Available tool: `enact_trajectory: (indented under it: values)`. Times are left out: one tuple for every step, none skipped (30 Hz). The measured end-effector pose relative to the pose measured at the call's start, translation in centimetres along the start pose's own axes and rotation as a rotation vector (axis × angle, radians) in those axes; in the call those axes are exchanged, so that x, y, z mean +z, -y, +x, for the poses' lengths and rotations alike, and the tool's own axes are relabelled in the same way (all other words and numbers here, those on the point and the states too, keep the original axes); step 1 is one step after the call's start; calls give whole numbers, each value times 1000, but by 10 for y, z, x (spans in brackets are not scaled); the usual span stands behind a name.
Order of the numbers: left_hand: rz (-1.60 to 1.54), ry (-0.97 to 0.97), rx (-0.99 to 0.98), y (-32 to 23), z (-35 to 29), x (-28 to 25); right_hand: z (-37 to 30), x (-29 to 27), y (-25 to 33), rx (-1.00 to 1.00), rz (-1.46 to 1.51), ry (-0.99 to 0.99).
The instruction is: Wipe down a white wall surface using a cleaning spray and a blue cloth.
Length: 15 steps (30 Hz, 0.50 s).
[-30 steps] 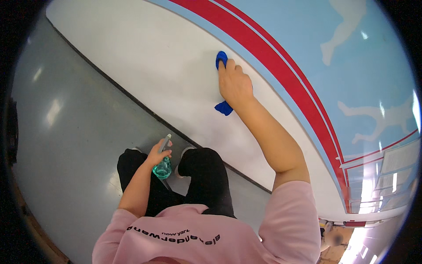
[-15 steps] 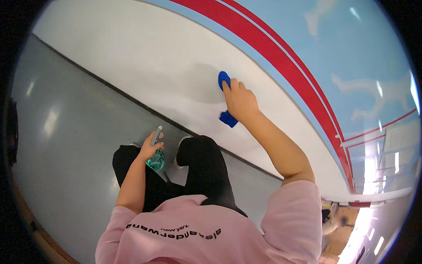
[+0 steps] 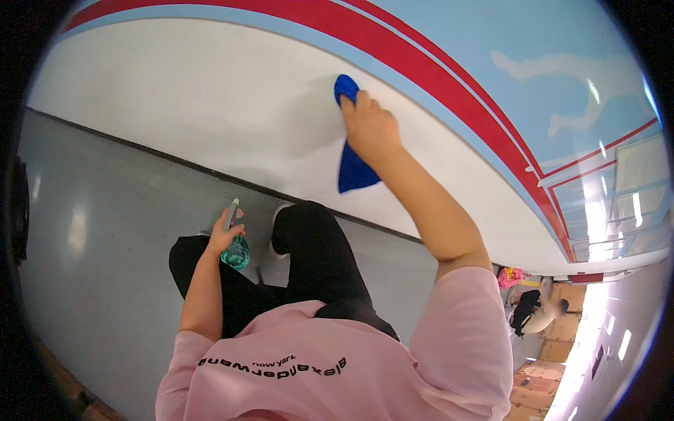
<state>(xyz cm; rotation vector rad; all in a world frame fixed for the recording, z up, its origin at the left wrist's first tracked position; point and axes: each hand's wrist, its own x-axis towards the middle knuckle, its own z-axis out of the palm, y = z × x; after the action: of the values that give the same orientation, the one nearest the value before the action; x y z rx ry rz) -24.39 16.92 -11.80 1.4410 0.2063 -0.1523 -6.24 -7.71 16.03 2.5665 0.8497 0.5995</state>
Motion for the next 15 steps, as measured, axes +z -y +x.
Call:
enact_trajectory:
  values:
    - [17, 3, -1, 1, 0, -1, 0, 5, 4, 7, 4, -3]
    - [26, 6, 3, 0, 0, 0, -2, 13, 7, -23, 14, 18]
    - [44, 4, 1, -1, -1, 1, -4, 20, 7, -53, 23, 40]
    - [62, 4, 0, -1, -1, 2, -9, 27, 6, -44, 24, 35]
    - [68, 5, 3, 1, -3, 2, -15, 29, 6, -83, 38, 83]
    - [21, -12, -1, 3, -4, 2, -19, 32, 4, -122, 51, 133]
    - [-28, -28, -4, 5, -3, 1, -21, 33, -2, -134, 46, 26]
    - [-27, -27, -5, 7, -3, -1, -20, 29, -6, -133, 46, 27]
    - [-26, -37, -2, 8, -6, -4, -17, 18, -10, -33, -15, -29]
    - [-25, -47, 1, 10, -9, -6, -14, 5, -13, 67, -76, -83]
    - [-28, -42, -7, 8, -10, -6, -10, -12, -17, 168, -23, -32]
    - [-4, -21, -8, 3, -8, -9, -10, -22, -22, 145, 2, -142]
    - [21, -1, -8, 0, -9, -11, -10, -21, -20, 150, 1, -122]
    - [17, 7, -8, -1, -6, -8, -10, -17, -20, 156, -7, -103]
    - [7, 3, 5, -1, -3, -4, -12, -11, -17, 159, -14, -100]
